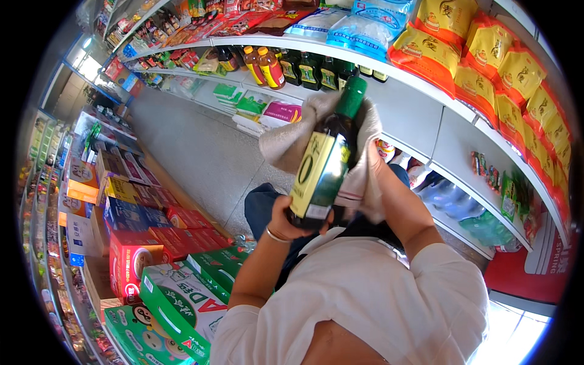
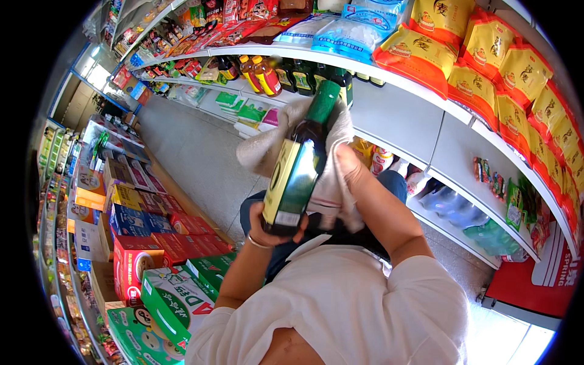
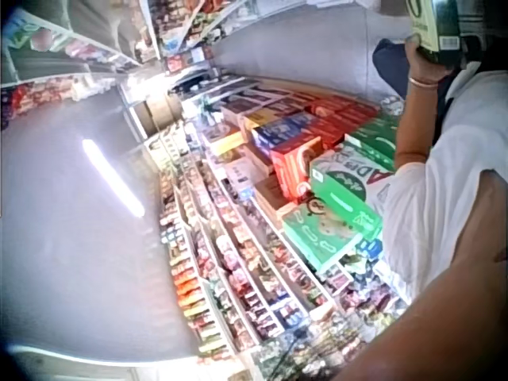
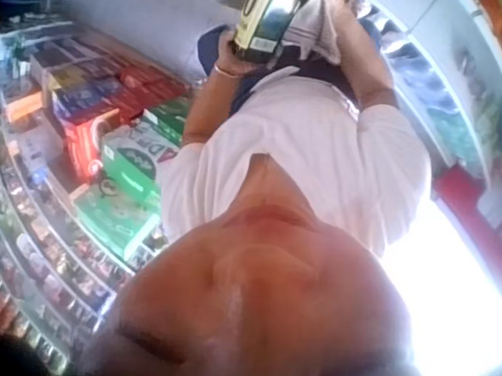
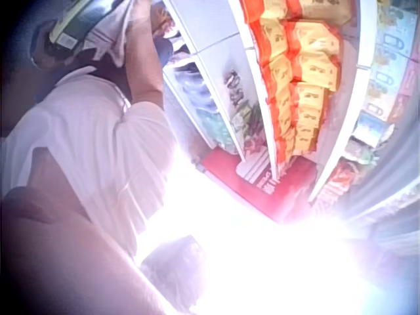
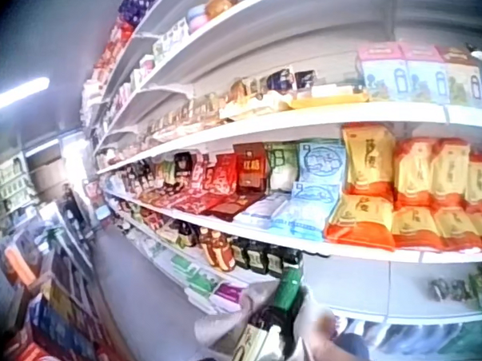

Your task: The person wipes various snack packages and bottles with a cloth and places them back onto the shelves of a convenience store.

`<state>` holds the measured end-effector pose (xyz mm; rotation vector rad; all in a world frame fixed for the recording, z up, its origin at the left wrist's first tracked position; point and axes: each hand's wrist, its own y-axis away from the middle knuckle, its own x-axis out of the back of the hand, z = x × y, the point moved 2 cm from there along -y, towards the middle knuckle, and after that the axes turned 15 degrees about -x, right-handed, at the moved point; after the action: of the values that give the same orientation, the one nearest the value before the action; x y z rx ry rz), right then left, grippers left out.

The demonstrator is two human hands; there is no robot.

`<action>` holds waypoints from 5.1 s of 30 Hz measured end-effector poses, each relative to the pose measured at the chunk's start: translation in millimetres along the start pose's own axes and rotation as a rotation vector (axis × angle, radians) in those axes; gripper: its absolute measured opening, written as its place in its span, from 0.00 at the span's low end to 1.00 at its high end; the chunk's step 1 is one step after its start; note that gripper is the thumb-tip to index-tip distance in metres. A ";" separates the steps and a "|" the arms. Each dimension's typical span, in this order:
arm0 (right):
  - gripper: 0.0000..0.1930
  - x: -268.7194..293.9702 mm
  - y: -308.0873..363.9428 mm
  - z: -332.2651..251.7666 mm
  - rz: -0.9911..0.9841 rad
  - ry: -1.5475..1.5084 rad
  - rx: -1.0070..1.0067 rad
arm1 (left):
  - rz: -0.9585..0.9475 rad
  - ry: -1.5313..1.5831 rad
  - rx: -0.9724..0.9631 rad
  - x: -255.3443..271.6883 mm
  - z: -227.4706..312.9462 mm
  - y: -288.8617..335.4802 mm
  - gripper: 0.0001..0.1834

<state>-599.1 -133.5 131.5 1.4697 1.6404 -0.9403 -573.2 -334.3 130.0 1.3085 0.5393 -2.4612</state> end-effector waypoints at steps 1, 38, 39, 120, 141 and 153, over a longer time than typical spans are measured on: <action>0.34 -3.9 5.4 -6.0 -0.014 0.036 0.000 | -0.053 0.130 -0.008 -1.5 -12.0 5.8 0.42; 0.34 31.3 40.8 38.8 0.244 1.337 0.445 | 0.137 -1.096 -1.003 -72.1 57.5 -67.3 0.11; 0.32 50.7 42.5 43.9 0.306 1.224 0.451 | 0.164 -1.041 -1.005 -71.2 59.4 -70.4 0.12; 0.18 120.1 -77.7 -40.1 1.373 1.091 0.558 | 1.875 -1.682 0.377 483.3 180.1 326.9 0.22; 0.31 108.9 -37.1 -50.5 0.473 0.351 0.299 | 0.563 -0.397 -0.061 164.2 13.8 -29.5 0.34; 0.24 12.1 17.1 -12.0 0.315 0.172 -0.052 | 0.154 -1.650 -0.617 16.5 36.4 -32.6 0.35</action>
<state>-583.6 -116.0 125.6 1.7490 1.4804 -0.6061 -622.5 -323.7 140.9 -0.8997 0.5307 -2.0408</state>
